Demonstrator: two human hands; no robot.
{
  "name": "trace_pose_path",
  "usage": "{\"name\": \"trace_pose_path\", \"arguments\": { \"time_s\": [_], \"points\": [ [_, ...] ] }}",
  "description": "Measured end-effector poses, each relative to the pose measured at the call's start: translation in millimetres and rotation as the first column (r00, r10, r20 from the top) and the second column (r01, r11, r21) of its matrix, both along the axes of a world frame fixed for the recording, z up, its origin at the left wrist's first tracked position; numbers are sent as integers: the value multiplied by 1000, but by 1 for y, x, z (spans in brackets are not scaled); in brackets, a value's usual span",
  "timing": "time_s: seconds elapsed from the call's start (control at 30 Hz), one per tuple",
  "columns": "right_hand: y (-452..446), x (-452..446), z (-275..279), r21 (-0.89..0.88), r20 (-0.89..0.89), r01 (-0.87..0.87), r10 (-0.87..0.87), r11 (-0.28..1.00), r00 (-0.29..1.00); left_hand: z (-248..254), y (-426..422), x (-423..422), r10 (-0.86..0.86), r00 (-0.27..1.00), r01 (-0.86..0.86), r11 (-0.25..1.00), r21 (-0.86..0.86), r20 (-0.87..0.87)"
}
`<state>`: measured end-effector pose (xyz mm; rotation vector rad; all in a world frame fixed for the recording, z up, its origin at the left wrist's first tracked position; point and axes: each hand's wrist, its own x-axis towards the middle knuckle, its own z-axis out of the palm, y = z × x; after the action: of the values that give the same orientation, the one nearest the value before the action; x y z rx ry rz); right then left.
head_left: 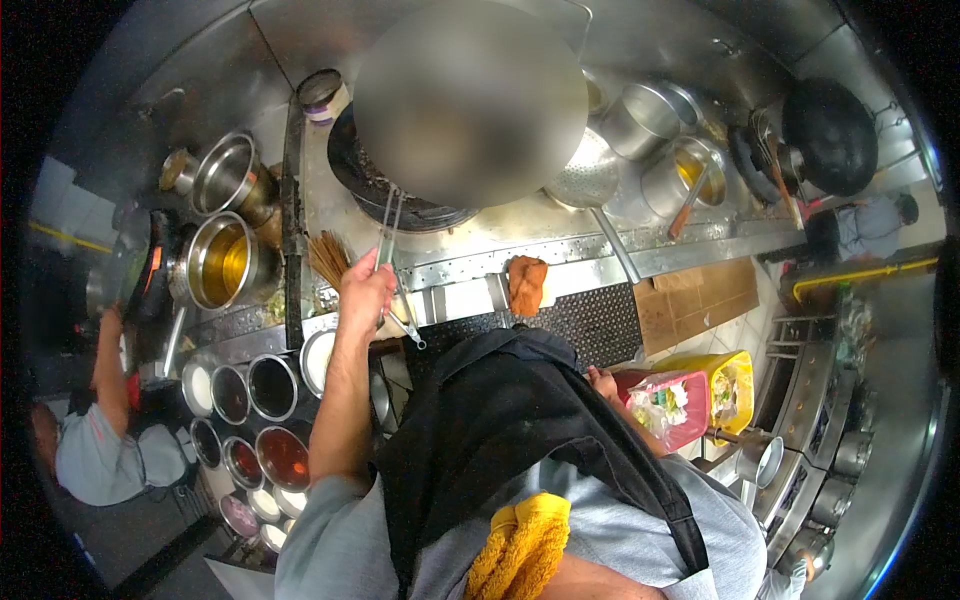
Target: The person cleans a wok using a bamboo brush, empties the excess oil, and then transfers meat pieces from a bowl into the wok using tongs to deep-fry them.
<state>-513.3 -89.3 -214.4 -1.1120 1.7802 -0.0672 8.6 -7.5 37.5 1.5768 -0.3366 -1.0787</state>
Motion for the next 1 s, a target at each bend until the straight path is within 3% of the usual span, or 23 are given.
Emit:
{"name": "trace_pose_path", "arguments": {
  "time_s": [0.07, 0.17, 0.2, 0.3, 0.37, 0.43, 0.47, 0.5, 0.53, 0.57, 0.63, 0.67, 0.73, 0.8, 0.87, 0.9, 0.97, 1.0],
  "points": [
    [-6, 5, 6, 6, 11, -2, 2, 1000, 1000, -5, 0, 14, 55, 991, -55, 998, -9, 123],
    [-5, 10, 16, -21, 36, -5, 6, 1000, 999, -9, 3, 39, 135, 978, -132, 991, -34, 157],
    [-3, 12, 19, -54, 50, -5, 8, 999, 999, -30, 3, 55, 195, 973, -183, 978, -96, 127],
    [-1, 1, 2, -120, 62, -49, 57, 992, 996, -30, -4, 85, 287, 935, -261, 954, -145, 207],
    [0, 1, 14, -74, 43, -44, 47, 996, 998, -15, -8, 103, 352, 896, -324, 935, -142, 271],
    [-5, 5, 17, -26, 28, -54, 55, 998, 998, -38, -2, 146, 362, 793, -288, 932, -222, 491],
    [-8, -7, 6, -46, -1, -110, 110, 993, 994, -36, -2, 157, 374, 784, -304, 927, -219, 495],
    [-9, -14, -5, -65, -33, -169, 167, 984, 985, -31, 1, 167, 380, 674, -308, 924, -227, 633],
    [-5, -17, -14, -93, 2, -91, 92, 991, 996, -27, 5, 176, 372, 545, -311, 922, -231, 752],
    [-3, -34, -42, -87, 3, -110, 111, 990, 994, -23, 11, 186, 392, 660, -326, 918, -225, 641],
    [-13, -70, -104, -212, -120, -204, 182, 956, 976, 15, 19, 173, 495, 776, -457, 869, -192, 392],
    [-7, -23, -13, -72, -32, -194, 193, 978, 981, 11, 27, 179, 506, 767, -470, 862, -192, 394],
    [0, -54, -82, -95, -29, -172, 170, 980, 985, -4, 41, 198, 520, 822, -487, 853, -187, 232],
    [-1, -81, -141, -120, -39, -174, 171, 977, 985, -11, 57, 203, 543, 830, -515, 834, -200, 128],
    [-8, -90, -164, -122, -92, -240, 230, 963, 969, -35, 85, 227, 481, 874, -484, 849, -213, -70],
    [-15, -95, -174, -127, -133, -295, 279, 947, 951, -38, 92, 229, 488, 870, -491, 844, -214, -73],
    [-32, -107, -202, -137, -243, -442, 402, 887, 883, -42, 106, 226, 561, 738, -662, 710, -239, -376],
    [-41, -114, -216, -139, -294, -517, 463, 845, 836, -50, 114, 230, 523, 733, -665, 685, -297, -434]
  ]
}}
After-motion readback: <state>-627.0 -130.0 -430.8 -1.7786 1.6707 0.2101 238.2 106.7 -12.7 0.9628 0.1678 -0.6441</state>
